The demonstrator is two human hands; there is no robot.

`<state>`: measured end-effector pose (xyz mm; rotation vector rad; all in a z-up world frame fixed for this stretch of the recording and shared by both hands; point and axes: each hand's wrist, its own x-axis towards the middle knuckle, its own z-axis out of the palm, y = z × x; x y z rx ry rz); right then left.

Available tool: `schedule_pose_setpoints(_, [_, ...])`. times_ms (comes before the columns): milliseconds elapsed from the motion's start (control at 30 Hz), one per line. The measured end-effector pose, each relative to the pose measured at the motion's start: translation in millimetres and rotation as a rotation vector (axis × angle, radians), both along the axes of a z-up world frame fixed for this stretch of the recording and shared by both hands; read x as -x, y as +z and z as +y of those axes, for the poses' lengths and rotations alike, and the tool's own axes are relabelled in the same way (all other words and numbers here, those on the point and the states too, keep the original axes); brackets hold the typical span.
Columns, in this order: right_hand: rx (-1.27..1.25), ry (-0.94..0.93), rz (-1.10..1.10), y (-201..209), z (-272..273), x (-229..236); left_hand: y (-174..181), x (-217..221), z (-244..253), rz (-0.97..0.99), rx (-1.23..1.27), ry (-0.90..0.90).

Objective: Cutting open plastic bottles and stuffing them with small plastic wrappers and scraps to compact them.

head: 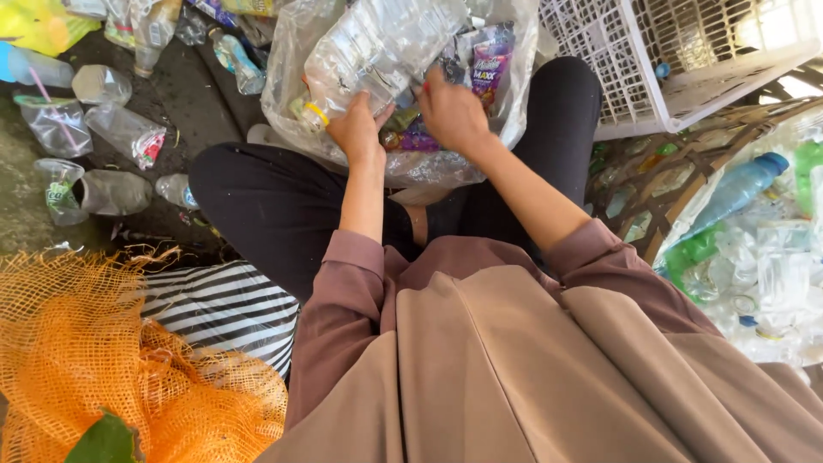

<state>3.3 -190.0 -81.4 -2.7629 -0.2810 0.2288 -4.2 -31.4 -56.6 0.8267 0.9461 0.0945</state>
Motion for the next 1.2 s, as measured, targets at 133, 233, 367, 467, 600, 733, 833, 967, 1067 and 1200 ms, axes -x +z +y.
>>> schedule_pose_setpoints(133, [-0.156,-0.026,-0.073,14.5,8.2,11.2,-1.0,-7.6,-1.1,0.014,0.049,0.008])
schedule_pose_setpoints(233, [-0.178,-0.215,-0.060,-4.0,9.2,6.8,-2.8,-8.5,-3.4,0.004,0.062,-0.016])
schedule_pose_setpoints(367, [0.145,-0.005,-0.123,-32.5,5.1,3.1,-9.8,-12.6,-2.5,0.049,0.049,0.092])
schedule_pose_setpoints(467, [0.022,-0.070,-0.170,-15.4,-7.0,0.2,1.0,0.3,-1.4,-0.005,0.025,-0.015])
schedule_pose_setpoints(600, [-0.450,-0.135,-0.007,-9.9,-22.9,0.1,3.8,5.1,-19.4,-0.062,-0.069,-0.124])
schedule_pose_setpoints(733, [-0.564,-0.194,0.013,-39.5,-40.1,-12.4,-17.6,15.1,-58.1,-0.101,-0.179,-0.114])
schedule_pose_setpoints(833, [-0.661,-0.240,0.055,-49.6,-47.8,-27.9,-31.8,11.2,-84.4,-0.137,-0.373,-0.003])
schedule_pose_setpoints(967, [-0.811,-0.320,0.124,-39.1,-40.9,-27.8,-44.1,6.8,-100.8,-0.197,-0.835,-0.060])
schedule_pose_setpoints(1067, [-0.889,-0.382,0.116,-38.0,-48.8,-24.8,-38.1,-5.5,-125.9,-0.213,-1.002,-0.023])
schedule_pose_setpoints(1200, [-0.929,-0.382,0.012,-39.9,-43.7,-15.5,-17.1,9.5,-142.1,-0.204,-0.939,0.003])
